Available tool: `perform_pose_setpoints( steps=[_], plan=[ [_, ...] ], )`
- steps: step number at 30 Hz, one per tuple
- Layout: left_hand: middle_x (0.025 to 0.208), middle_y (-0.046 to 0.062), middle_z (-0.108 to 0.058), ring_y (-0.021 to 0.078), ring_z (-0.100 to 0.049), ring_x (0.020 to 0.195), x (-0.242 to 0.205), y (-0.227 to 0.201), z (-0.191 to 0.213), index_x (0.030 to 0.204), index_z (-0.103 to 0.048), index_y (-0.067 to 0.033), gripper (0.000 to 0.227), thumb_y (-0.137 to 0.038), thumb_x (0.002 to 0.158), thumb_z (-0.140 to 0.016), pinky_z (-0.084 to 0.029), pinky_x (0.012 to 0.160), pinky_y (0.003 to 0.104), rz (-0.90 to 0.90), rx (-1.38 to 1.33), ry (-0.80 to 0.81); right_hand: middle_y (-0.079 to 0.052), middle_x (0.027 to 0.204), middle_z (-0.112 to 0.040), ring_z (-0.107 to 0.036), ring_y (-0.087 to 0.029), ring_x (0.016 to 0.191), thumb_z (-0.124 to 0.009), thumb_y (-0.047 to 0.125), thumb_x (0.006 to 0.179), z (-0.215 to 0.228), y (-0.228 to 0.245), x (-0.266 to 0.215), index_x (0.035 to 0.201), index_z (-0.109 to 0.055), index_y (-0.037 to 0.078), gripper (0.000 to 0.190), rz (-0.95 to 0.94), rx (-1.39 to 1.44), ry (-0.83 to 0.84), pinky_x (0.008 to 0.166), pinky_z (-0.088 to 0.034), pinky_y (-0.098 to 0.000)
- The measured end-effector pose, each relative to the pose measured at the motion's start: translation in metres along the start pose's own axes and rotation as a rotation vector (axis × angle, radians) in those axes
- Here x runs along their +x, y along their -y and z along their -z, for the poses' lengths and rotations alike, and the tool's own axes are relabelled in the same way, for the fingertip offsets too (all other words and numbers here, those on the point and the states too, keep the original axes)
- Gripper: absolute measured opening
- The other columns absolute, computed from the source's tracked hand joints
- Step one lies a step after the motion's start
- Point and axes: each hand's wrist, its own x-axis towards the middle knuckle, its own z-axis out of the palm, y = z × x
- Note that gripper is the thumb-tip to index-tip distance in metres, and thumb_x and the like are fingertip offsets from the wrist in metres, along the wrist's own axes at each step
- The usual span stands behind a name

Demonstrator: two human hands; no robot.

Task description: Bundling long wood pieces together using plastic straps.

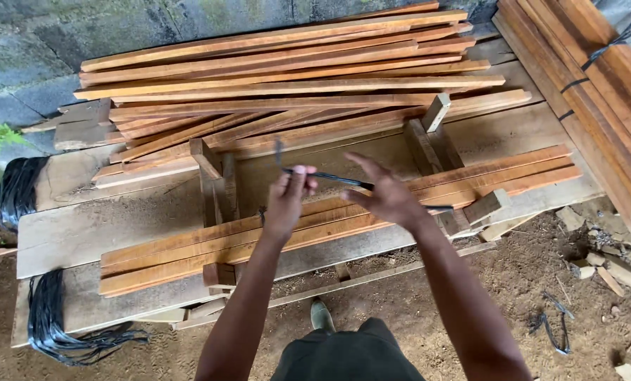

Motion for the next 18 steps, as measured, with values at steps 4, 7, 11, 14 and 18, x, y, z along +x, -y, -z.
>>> perform_pose_setpoints(
  steps=[4,7,11,14,18],
  plan=[
    [0.085,0.011,-0.068,0.0151,-0.064,0.074,0.010,-0.011,-0.013,0.119,-0.071,-0.0031,0.038,-0.035,0.112,-0.051,-0.052,0.076,0.031,-0.023,0.036,0.063,-0.014,0.084,-0.076,-0.074,-0.039,0.086,-0.066,0.019,0.102,-0.029,-0.041,0.021,0.116,-0.069,0.015,0.015,0.125,-0.152,-0.050,0.074,-0.055,-0.0512],
    [0.082,0.013,-0.067,0.0165,-0.062,0.074,0.023,-0.009,0.004,0.116,-0.072,0.0044,0.040,-0.032,0.110,-0.057,-0.056,0.076,0.031,0.006,-0.069,-0.080,0.000,0.061,-0.057,-0.051,-0.009,0.063,-0.072,0.015,0.098,-0.026,-0.068,0.025,0.095,-0.073,0.017,0.004,0.109,0.010,-0.095,0.058,-0.045,-0.0285],
    [0.077,0.007,-0.063,0.0117,-0.061,0.070,0.036,-0.009,0.023,0.113,-0.073,0.0025,0.033,-0.026,0.110,-0.056,-0.055,0.072,0.023,0.039,-0.046,-0.189,-0.005,0.065,-0.060,-0.049,-0.012,0.066,-0.071,0.004,0.094,0.003,-0.076,0.022,0.095,-0.075,0.009,0.007,0.138,0.120,-0.049,0.059,-0.042,-0.0299],
    [0.078,0.006,-0.064,0.0109,-0.062,0.071,0.042,-0.005,0.023,0.111,-0.073,0.0016,0.031,-0.025,0.110,-0.057,-0.055,0.074,0.022,0.052,-0.067,-0.257,-0.010,0.063,-0.058,-0.049,-0.014,0.064,-0.067,0.001,0.094,0.031,-0.075,0.017,0.092,-0.075,0.008,0.011,0.173,0.039,-0.038,0.058,-0.043,-0.0326],
    [0.077,0.006,-0.064,0.0118,-0.061,0.071,0.049,0.003,0.005,0.106,-0.075,-0.0006,0.033,-0.028,0.111,-0.057,-0.056,0.076,0.024,0.085,0.026,-0.298,-0.020,0.080,-0.075,-0.072,-0.040,0.071,-0.071,0.000,0.089,0.072,-0.119,0.019,0.095,-0.076,0.006,0.009,0.194,-0.171,-0.040,0.068,-0.054,-0.0450]
  ],
)
